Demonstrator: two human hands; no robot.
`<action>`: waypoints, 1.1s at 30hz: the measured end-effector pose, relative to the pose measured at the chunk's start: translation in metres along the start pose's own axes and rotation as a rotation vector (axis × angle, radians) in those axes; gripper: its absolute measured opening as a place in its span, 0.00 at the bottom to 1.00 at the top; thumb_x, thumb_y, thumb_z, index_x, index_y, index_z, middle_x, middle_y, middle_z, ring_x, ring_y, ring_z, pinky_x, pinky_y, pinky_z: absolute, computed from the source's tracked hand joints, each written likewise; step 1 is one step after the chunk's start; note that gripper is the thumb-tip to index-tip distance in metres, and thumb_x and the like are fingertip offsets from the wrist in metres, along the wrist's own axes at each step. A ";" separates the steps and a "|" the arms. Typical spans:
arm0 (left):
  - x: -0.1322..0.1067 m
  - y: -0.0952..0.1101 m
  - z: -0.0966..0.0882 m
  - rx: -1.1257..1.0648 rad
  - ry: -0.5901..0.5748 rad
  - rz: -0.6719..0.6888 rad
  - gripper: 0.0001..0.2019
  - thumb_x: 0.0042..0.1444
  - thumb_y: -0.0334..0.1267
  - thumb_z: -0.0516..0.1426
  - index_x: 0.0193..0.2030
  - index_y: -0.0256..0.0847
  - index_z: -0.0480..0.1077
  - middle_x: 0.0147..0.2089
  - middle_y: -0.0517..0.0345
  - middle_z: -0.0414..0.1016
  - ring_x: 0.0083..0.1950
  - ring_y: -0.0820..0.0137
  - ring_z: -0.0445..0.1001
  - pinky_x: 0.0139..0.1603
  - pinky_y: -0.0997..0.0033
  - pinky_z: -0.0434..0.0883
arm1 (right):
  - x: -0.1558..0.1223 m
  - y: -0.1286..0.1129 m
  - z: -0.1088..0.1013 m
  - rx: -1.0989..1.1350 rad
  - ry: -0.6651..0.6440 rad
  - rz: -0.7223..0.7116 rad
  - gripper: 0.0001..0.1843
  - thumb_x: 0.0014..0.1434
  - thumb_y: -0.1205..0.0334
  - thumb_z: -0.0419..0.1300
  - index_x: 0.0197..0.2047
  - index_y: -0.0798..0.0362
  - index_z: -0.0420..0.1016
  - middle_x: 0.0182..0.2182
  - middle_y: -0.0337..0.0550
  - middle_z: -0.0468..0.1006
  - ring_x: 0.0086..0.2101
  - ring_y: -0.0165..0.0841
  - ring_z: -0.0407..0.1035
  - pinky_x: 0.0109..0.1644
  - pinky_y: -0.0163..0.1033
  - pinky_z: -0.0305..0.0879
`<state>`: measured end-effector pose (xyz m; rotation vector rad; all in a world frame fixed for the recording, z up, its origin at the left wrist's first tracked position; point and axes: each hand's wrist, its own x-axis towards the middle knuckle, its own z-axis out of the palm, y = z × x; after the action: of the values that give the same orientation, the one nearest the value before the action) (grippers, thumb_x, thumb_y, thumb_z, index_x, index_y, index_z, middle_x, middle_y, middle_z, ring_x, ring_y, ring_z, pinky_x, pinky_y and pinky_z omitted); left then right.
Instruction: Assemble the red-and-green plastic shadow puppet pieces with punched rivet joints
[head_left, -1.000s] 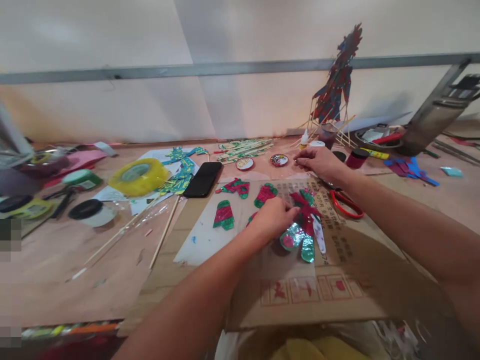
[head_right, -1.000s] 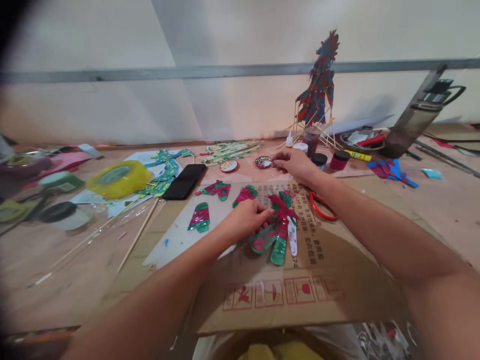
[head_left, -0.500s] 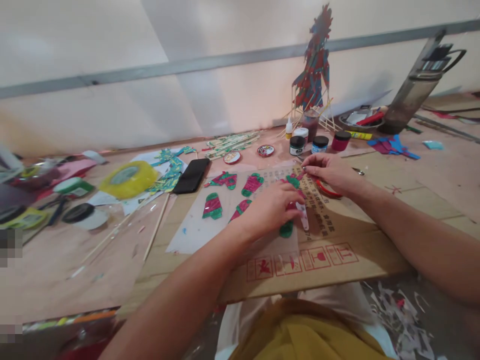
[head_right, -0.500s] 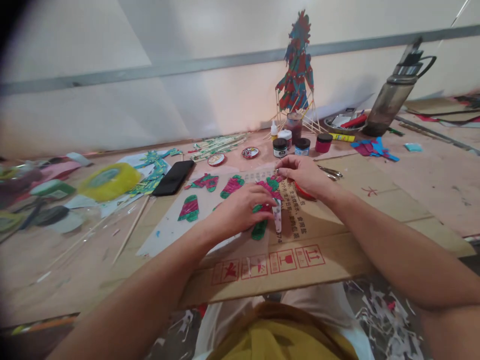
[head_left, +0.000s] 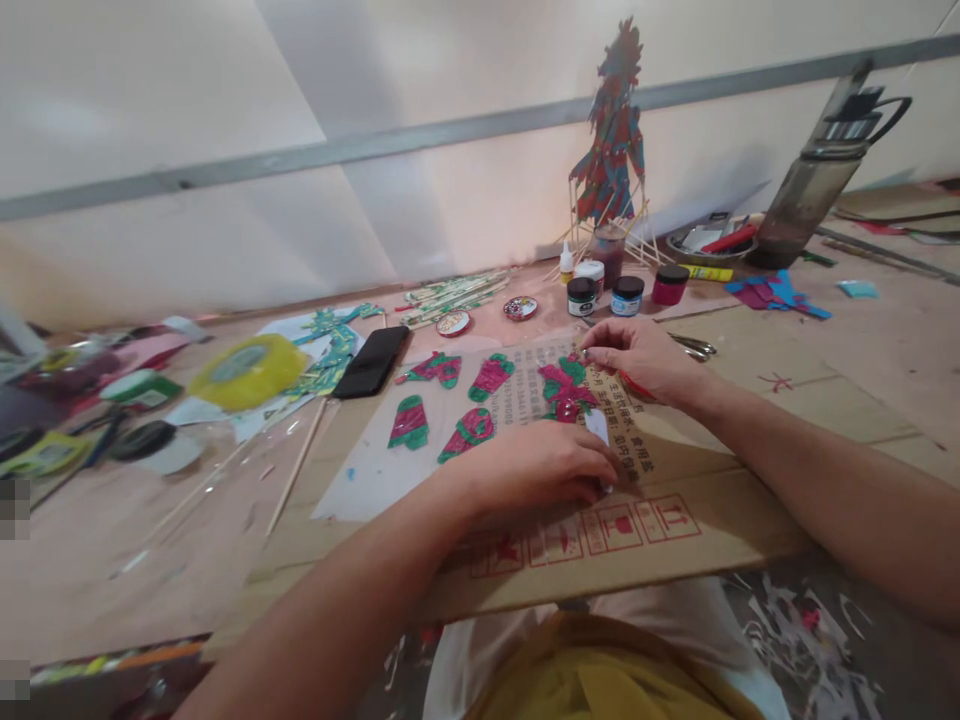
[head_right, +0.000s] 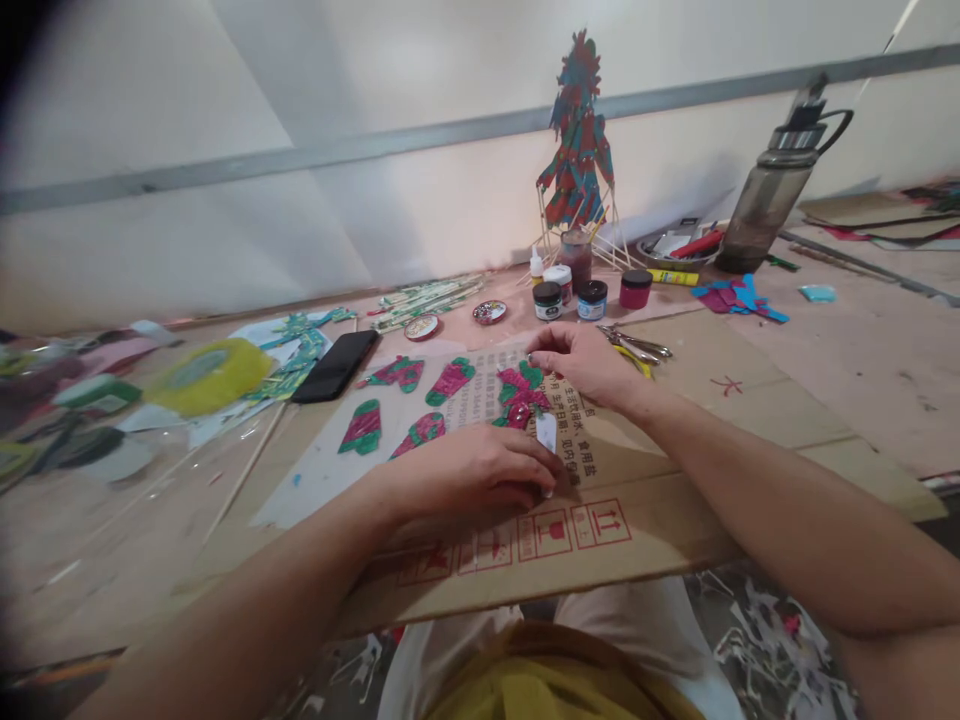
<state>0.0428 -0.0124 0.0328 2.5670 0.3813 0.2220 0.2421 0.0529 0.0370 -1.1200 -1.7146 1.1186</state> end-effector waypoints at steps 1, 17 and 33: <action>0.000 0.003 -0.001 -0.010 -0.018 0.013 0.10 0.63 0.34 0.59 0.50 0.40 0.77 0.56 0.49 0.79 0.55 0.66 0.77 0.56 0.70 0.70 | 0.000 -0.001 -0.001 -0.001 0.006 0.006 0.07 0.50 0.61 0.66 0.34 0.53 0.79 0.30 0.40 0.79 0.30 0.30 0.68 0.36 0.37 0.65; 0.004 0.065 0.040 0.155 0.013 0.099 0.04 0.61 0.30 0.55 0.40 0.36 0.72 0.48 0.44 0.78 0.51 0.62 0.75 0.55 0.65 0.71 | -0.002 -0.009 -0.002 0.141 0.028 0.005 0.10 0.47 0.57 0.70 0.32 0.52 0.78 0.27 0.39 0.76 0.27 0.29 0.67 0.32 0.37 0.65; -0.021 0.069 0.059 0.084 0.120 0.029 0.10 0.63 0.27 0.55 0.49 0.33 0.74 0.57 0.39 0.77 0.59 0.62 0.75 0.65 0.63 0.69 | 0.003 0.000 -0.002 0.581 0.063 0.071 0.20 0.38 0.55 0.79 0.31 0.52 0.77 0.28 0.36 0.77 0.28 0.27 0.69 0.30 0.33 0.65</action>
<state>0.0519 -0.1036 0.0173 2.6510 0.4064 0.3792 0.2433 0.0564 0.0386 -0.8358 -1.1873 1.4830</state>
